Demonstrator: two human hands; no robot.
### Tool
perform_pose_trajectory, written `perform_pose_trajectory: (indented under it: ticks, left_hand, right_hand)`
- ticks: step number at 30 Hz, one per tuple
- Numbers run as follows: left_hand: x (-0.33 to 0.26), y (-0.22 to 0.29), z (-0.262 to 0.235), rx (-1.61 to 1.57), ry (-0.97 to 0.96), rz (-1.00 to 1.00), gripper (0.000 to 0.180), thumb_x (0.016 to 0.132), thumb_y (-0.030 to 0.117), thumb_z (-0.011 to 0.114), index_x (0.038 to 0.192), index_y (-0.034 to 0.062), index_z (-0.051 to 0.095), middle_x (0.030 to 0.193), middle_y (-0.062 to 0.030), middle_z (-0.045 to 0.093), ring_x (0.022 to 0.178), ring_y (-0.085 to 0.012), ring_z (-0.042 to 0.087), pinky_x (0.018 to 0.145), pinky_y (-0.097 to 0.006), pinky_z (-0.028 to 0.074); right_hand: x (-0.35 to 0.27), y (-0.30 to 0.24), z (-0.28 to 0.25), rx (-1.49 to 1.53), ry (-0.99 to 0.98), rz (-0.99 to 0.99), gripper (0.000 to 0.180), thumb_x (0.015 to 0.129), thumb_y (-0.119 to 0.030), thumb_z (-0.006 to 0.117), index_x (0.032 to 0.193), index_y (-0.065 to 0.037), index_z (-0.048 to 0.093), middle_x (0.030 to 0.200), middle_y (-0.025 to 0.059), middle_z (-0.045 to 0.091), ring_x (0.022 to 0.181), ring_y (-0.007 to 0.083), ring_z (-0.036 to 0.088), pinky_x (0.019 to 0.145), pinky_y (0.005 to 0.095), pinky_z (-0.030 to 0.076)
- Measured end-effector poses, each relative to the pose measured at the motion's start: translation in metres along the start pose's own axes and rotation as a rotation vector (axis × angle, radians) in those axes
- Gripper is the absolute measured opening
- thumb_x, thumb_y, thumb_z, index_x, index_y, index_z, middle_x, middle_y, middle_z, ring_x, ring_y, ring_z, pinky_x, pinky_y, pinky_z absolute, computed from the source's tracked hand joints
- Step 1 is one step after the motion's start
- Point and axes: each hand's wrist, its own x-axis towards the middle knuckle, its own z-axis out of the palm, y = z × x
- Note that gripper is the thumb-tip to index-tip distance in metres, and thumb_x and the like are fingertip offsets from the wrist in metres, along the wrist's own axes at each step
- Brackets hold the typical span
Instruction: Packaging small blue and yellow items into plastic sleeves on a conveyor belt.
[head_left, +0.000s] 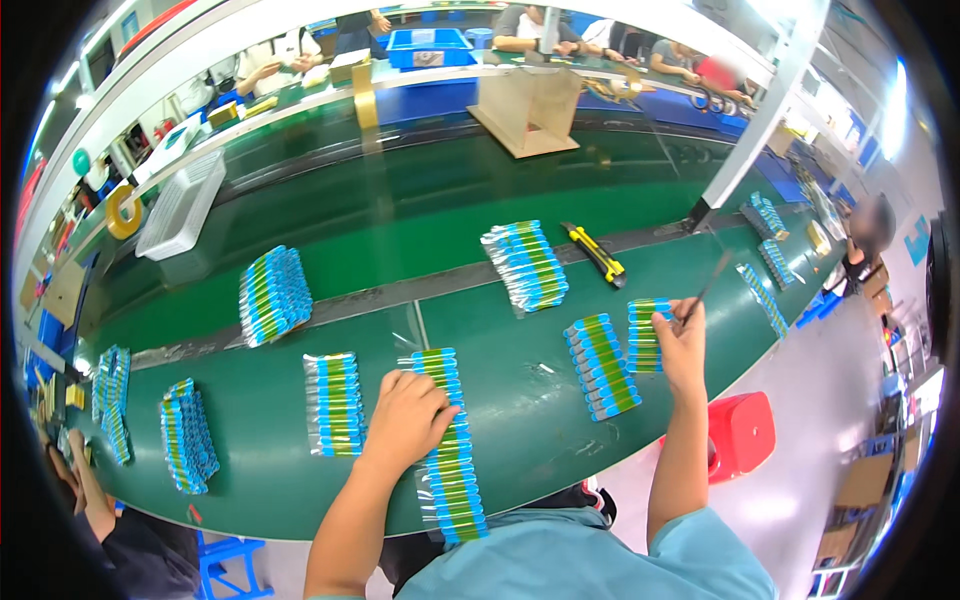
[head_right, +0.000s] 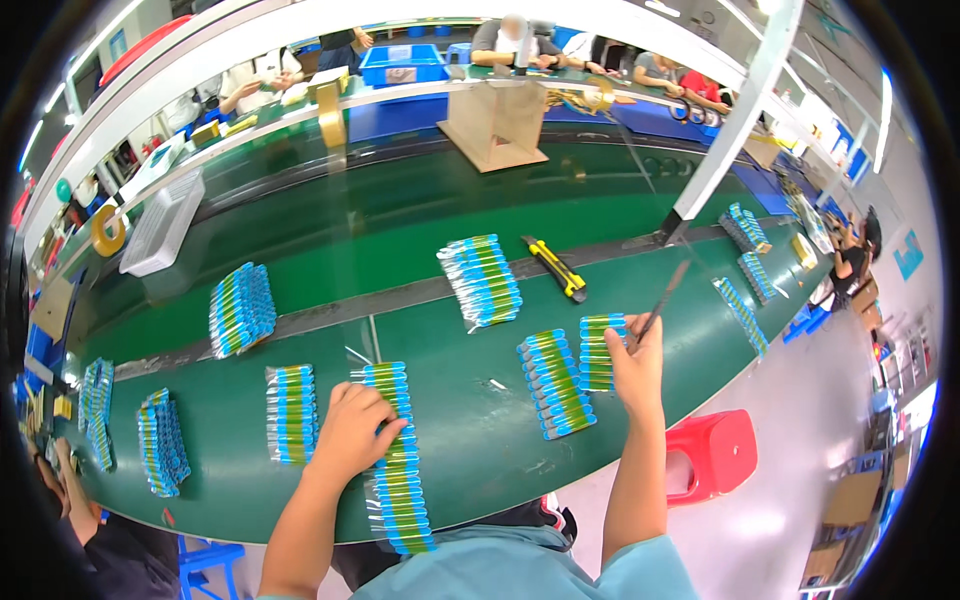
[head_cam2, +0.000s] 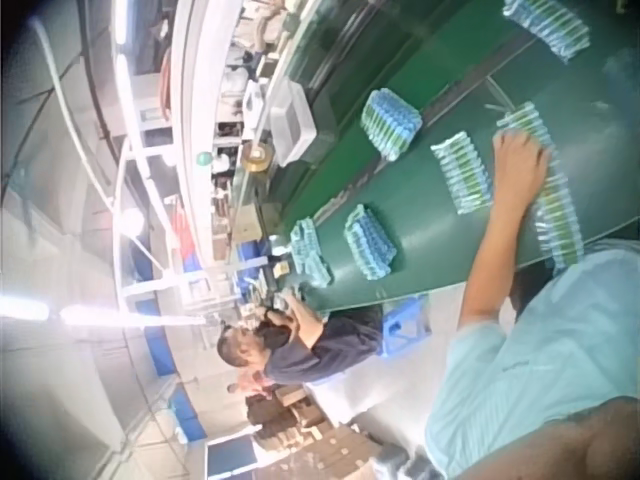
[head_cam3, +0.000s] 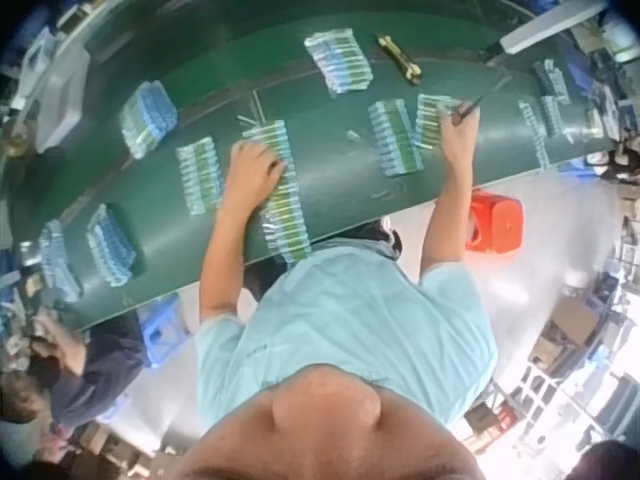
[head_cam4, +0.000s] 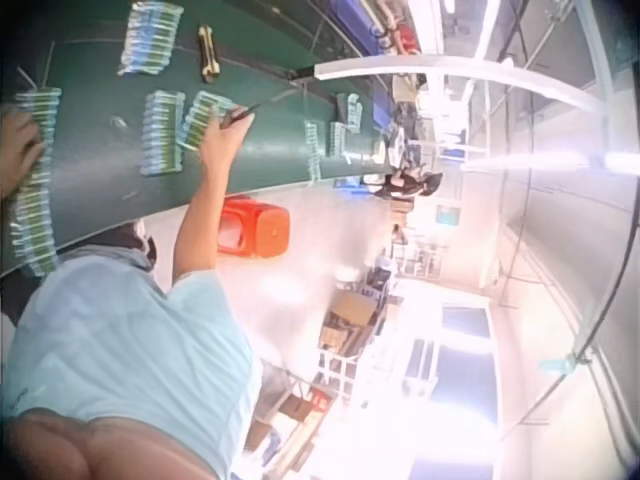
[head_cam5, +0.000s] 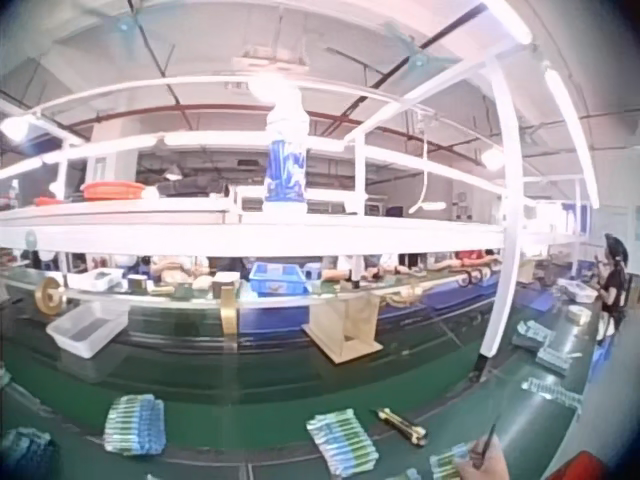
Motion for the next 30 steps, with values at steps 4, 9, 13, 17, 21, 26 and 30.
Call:
perform_pose_trajectory:
  ticks: [4, 9, 13, 17, 21, 26, 30]
  left_hand:
    - [0.006, 0.007, 0.002, -0.027, 0.099, 0.038, 0.036, 0.080, 0.024, 0.078, 0.109, 0.0069, 0.066, 0.118, -0.0096, 0.061, 0.116, -0.0316, 0.054, 0.102, -0.046, 0.038]
    - [0.000, 0.005, 0.004, -0.053, 0.083, -0.013, 0.047, 0.082, 0.025, 0.076, 0.123, 0.0051, 0.062, 0.141, -0.0150, 0.053, 0.132, -0.0361, 0.047, 0.109, -0.049, 0.035]
    - [0.000, 0.007, 0.001, -0.039, 0.067, -0.018, 0.048, 0.083, 0.026, 0.075, 0.124, 0.0058, 0.062, 0.144, -0.0169, 0.050, 0.133, -0.0363, 0.046, 0.107, -0.049, 0.035]
    - [-0.005, 0.006, 0.008, 0.024, 0.071, -0.043, 0.047, 0.086, 0.030, 0.072, 0.124, 0.0067, 0.062, 0.145, -0.0172, 0.050, 0.134, -0.0349, 0.046, 0.105, -0.048, 0.036]
    - [-0.007, 0.006, 0.007, 0.050, 0.060, -0.054, 0.047, 0.087, 0.033, 0.072, 0.126, 0.0087, 0.063, 0.144, -0.0163, 0.051, 0.134, -0.0316, 0.047, 0.102, -0.046, 0.037]
    - [-0.006, 0.004, 0.008, 0.062, 0.053, -0.055, 0.047, 0.086, 0.033, 0.073, 0.125, 0.0089, 0.063, 0.143, -0.0156, 0.052, 0.133, -0.0308, 0.049, 0.096, -0.044, 0.038]
    - [-0.006, 0.004, 0.008, 0.054, 0.067, -0.055, 0.046, 0.086, 0.033, 0.073, 0.124, 0.0088, 0.064, 0.143, -0.0156, 0.052, 0.132, -0.0311, 0.049, 0.096, -0.044, 0.038]
  right_hand:
    - [-0.014, -0.042, 0.055, 0.413, -0.196, -0.108, 0.032, 0.096, 0.008, 0.055, 0.110, -0.011, 0.033, 0.113, 0.0068, 0.045, 0.104, 0.0127, 0.049, 0.094, 0.0282, 0.042]
    - [-0.033, -0.049, 0.179, 0.386, -0.228, -0.136, 0.028, 0.097, 0.002, 0.054, 0.114, -0.008, 0.033, 0.112, 0.0066, 0.043, 0.106, 0.0136, 0.046, 0.096, 0.0312, 0.041]
    - [-0.018, -0.009, 0.263, 0.349, -0.266, -0.247, 0.029, 0.098, -0.003, 0.055, 0.116, -0.003, 0.033, 0.109, 0.0110, 0.043, 0.102, 0.0208, 0.048, 0.095, 0.0368, 0.041]
    - [-0.021, 0.010, 0.300, 0.301, -0.308, -0.195, 0.029, 0.097, 0.000, 0.054, 0.114, -0.007, 0.031, 0.108, 0.0075, 0.039, 0.102, 0.0158, 0.042, 0.097, 0.0318, 0.038]
    - [-0.029, 0.023, 0.308, 0.352, -0.334, -0.147, 0.030, 0.097, 0.002, 0.053, 0.113, -0.009, 0.030, 0.110, 0.0066, 0.037, 0.104, 0.0145, 0.040, 0.098, 0.0318, 0.037]
    - [-0.030, 0.028, 0.310, 0.403, -0.357, -0.138, 0.028, 0.098, 0.000, 0.053, 0.114, -0.007, 0.031, 0.112, 0.0081, 0.038, 0.105, 0.0152, 0.041, 0.098, 0.0322, 0.037]
    - [-0.031, 0.014, 0.307, 0.372, -0.428, -0.135, 0.030, 0.097, 0.005, 0.051, 0.112, -0.009, 0.030, 0.112, 0.0077, 0.037, 0.105, 0.0135, 0.038, 0.098, 0.0300, 0.036]
